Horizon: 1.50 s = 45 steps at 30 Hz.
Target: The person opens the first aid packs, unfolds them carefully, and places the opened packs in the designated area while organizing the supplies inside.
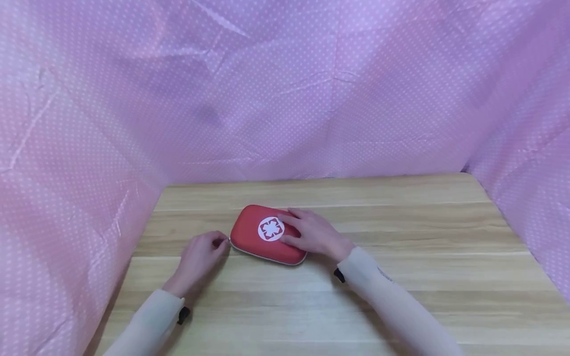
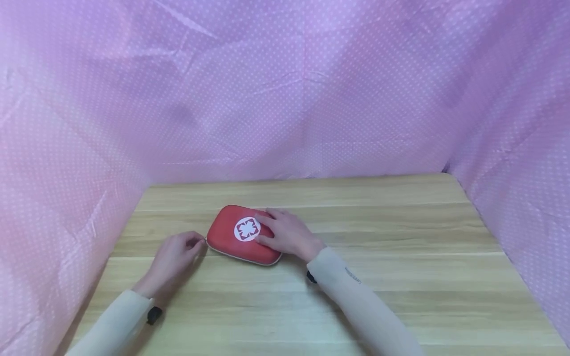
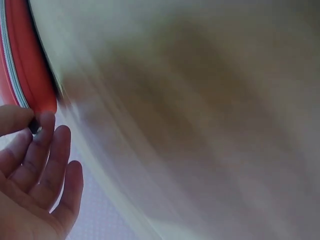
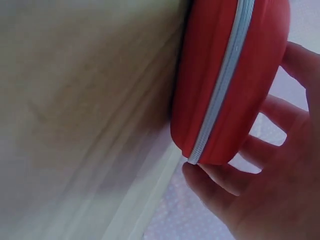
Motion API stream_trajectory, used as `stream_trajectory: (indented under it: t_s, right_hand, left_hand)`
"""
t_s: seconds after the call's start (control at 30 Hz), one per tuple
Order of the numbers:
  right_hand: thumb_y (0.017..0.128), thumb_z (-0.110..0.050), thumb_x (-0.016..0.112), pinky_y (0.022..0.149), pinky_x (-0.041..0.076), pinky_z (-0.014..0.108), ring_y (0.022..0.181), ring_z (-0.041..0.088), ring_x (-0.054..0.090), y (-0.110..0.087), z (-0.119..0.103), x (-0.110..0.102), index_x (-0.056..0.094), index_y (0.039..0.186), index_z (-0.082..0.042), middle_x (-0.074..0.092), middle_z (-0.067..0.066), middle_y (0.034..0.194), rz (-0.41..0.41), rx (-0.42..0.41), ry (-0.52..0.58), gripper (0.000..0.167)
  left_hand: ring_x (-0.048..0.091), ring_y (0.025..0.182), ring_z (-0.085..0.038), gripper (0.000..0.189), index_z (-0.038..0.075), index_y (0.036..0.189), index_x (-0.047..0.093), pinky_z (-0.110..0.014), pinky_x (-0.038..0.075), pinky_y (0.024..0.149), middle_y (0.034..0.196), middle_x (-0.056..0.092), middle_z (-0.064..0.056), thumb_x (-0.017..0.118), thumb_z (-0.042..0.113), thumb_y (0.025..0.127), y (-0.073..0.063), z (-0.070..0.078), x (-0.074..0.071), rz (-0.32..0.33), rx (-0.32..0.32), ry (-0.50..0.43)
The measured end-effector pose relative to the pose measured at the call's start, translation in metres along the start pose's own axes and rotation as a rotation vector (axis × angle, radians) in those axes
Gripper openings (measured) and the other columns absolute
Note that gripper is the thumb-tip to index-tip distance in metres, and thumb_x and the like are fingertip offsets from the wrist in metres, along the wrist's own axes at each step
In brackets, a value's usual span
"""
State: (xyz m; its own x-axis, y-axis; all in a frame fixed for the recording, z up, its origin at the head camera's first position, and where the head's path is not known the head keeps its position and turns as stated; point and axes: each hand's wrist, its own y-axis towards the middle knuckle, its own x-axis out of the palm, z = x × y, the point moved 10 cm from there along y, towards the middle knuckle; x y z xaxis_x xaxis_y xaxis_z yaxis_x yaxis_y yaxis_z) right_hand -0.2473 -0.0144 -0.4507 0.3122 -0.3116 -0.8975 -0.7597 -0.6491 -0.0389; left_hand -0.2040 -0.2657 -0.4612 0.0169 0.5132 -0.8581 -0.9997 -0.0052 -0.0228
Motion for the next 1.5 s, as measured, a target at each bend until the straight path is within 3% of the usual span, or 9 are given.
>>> stream_trajectory:
  t_s: [0.2,0.33,0.6,0.9,1.03,1.2,1.3,1.5]
  right_hand:
    - [0.094,-0.057,0.068,0.108,0.045,0.048,0.134,0.038,0.046,-0.022,-0.004,0.002,0.049,0.156,-0.027,0.040,0.012,0.160,0.010,-0.002,-0.024,0.072]
    - [0.092,-0.058,0.070,0.102,0.050,0.046,0.131,0.037,0.048,-0.037,-0.008,0.005,0.046,0.158,-0.027,0.034,0.010,0.163,0.014,0.008,0.011,0.077]
    - [0.091,-0.053,0.075,0.110,0.045,0.049,0.138,0.036,0.047,-0.060,-0.023,0.009,0.045,0.159,-0.018,0.027,0.014,0.167,0.023,-0.042,0.044,0.082]
    - [0.090,-0.051,0.078,0.112,0.045,0.045,0.146,0.036,0.040,-0.067,-0.033,0.019,0.044,0.158,-0.013,0.027,0.017,0.166,0.042,-0.080,0.061,0.085]
    - [0.089,-0.051,0.079,0.109,0.048,0.046,0.144,0.037,0.042,-0.069,-0.037,0.020,0.045,0.157,-0.013,0.029,0.018,0.165,0.056,-0.071,0.044,0.085]
    - [0.087,-0.059,0.076,0.105,0.049,0.052,0.138,0.037,0.046,-0.066,-0.043,0.012,0.052,0.153,-0.017,0.038,0.016,0.161,0.100,-0.070,-0.079,0.081]
    - [0.088,-0.063,0.072,0.109,0.044,0.057,0.143,0.037,0.040,-0.060,-0.043,0.005,0.052,0.154,-0.019,0.039,0.013,0.162,0.124,-0.070,-0.122,0.082]
    - [0.091,-0.063,0.069,0.118,0.031,0.062,0.155,0.038,0.023,-0.042,-0.039,0.003,0.046,0.158,-0.017,0.032,0.008,0.168,0.111,-0.091,-0.072,0.085]
  left_hand:
    - [0.068,0.090,-0.023,0.020,0.005,0.110,0.078,-0.047,0.057,0.085,0.099,0.076,-0.008,0.065,0.016,0.099,0.022,0.004,0.003,0.057,0.028,-0.039]
    - [0.068,0.094,-0.026,0.022,0.004,0.114,0.077,-0.047,0.057,0.087,0.104,0.076,-0.011,0.065,0.014,0.100,0.037,0.011,0.007,0.057,0.036,-0.063]
    - [0.068,0.099,-0.027,0.022,0.004,0.117,0.076,-0.048,0.057,0.091,0.109,0.076,-0.012,0.063,0.015,0.103,0.067,0.033,0.017,0.019,0.081,-0.079]
    - [0.069,0.099,-0.027,0.019,0.005,0.114,0.077,-0.047,0.056,0.093,0.106,0.076,-0.011,0.064,0.013,0.103,0.094,0.054,0.029,-0.012,0.131,-0.079]
    - [0.067,0.099,-0.027,0.019,0.005,0.115,0.076,-0.047,0.056,0.094,0.107,0.075,-0.010,0.063,0.014,0.104,0.099,0.058,0.034,-0.030,0.125,-0.095]
    - [0.066,0.099,-0.026,0.018,0.005,0.114,0.076,-0.046,0.056,0.094,0.107,0.074,-0.010,0.063,0.013,0.104,0.100,0.055,0.033,-0.044,0.112,-0.115]
    - [0.066,0.101,-0.026,0.019,0.005,0.115,0.076,-0.046,0.056,0.095,0.108,0.075,-0.011,0.063,0.013,0.104,0.099,0.053,0.033,-0.046,0.106,-0.116]
    - [0.066,0.104,-0.028,0.019,0.005,0.116,0.076,-0.048,0.054,0.099,0.111,0.074,-0.012,0.064,0.012,0.103,0.100,0.053,0.033,-0.068,0.110,-0.121]
